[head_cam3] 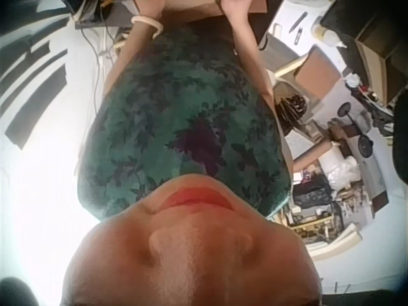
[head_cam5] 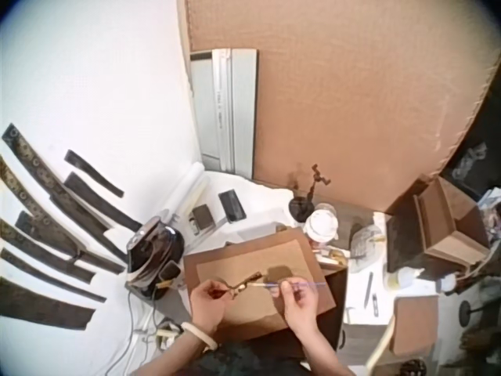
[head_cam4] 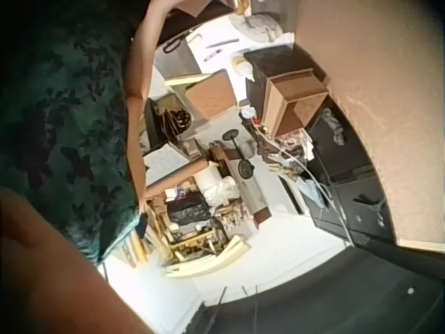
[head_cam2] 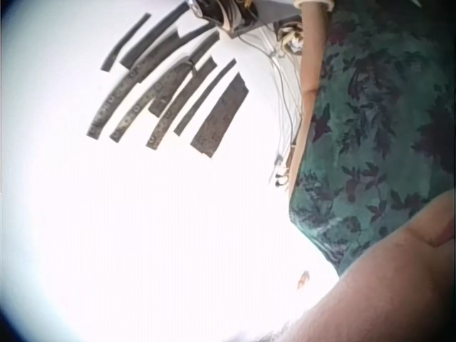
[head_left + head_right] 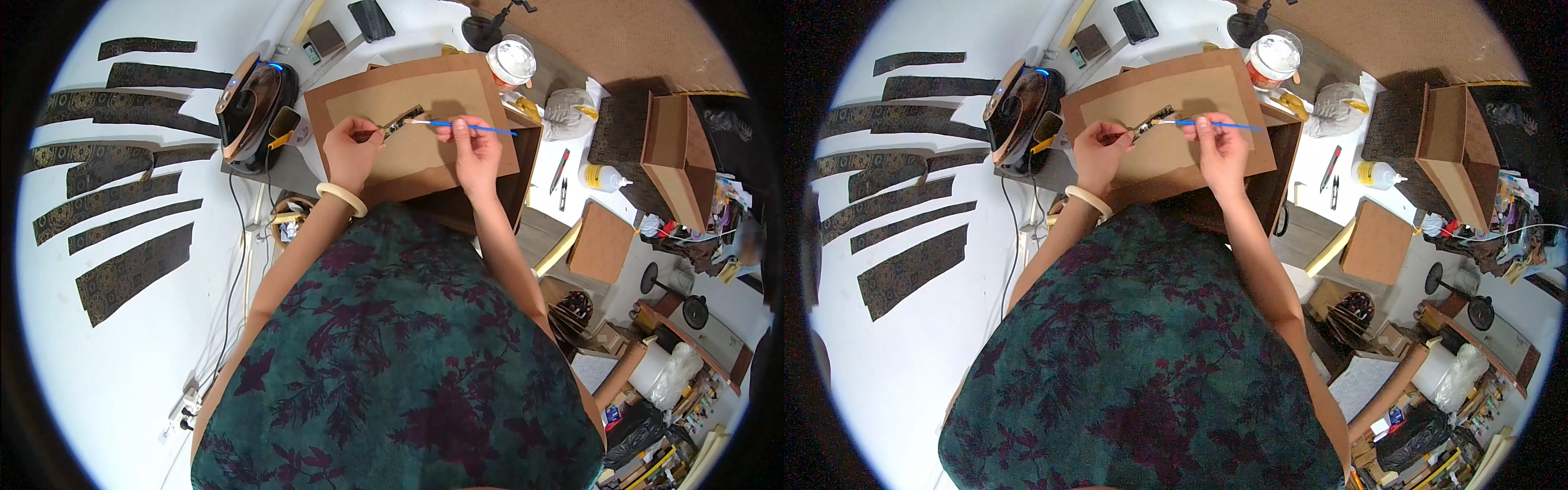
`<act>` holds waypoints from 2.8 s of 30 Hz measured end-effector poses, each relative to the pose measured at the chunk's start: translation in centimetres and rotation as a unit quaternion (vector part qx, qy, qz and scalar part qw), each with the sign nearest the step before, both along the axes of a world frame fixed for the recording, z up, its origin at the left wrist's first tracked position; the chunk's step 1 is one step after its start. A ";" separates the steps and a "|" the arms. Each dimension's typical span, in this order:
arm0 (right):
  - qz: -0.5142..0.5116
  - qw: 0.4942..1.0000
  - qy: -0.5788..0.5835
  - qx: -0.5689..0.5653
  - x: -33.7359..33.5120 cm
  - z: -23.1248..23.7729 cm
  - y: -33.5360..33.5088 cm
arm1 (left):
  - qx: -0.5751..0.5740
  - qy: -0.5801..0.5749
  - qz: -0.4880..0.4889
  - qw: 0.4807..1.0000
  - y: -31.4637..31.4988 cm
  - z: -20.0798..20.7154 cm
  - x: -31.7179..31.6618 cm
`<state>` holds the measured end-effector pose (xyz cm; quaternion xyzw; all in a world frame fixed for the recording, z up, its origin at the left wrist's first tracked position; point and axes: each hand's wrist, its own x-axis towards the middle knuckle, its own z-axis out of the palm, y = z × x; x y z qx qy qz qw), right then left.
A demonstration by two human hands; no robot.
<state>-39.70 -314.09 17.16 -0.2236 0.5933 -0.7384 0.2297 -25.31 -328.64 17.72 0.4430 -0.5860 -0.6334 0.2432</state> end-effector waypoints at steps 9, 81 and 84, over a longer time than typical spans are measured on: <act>-0.020 0.997 0.056 0.057 -3.5 -1.2 -0.9 | -0.126 -0.063 -0.003 0.990 0.0 -1.0 -0.4; -0.343 0.937 -0.023 -0.064 12.2 0.9 4.0 | 0.325 -0.005 -0.236 0.916 6.2 4.0 -0.8; -0.331 0.943 0.012 -0.035 12.4 0.0 4.4 | 0.315 0.001 -0.229 0.921 6.2 3.3 -0.9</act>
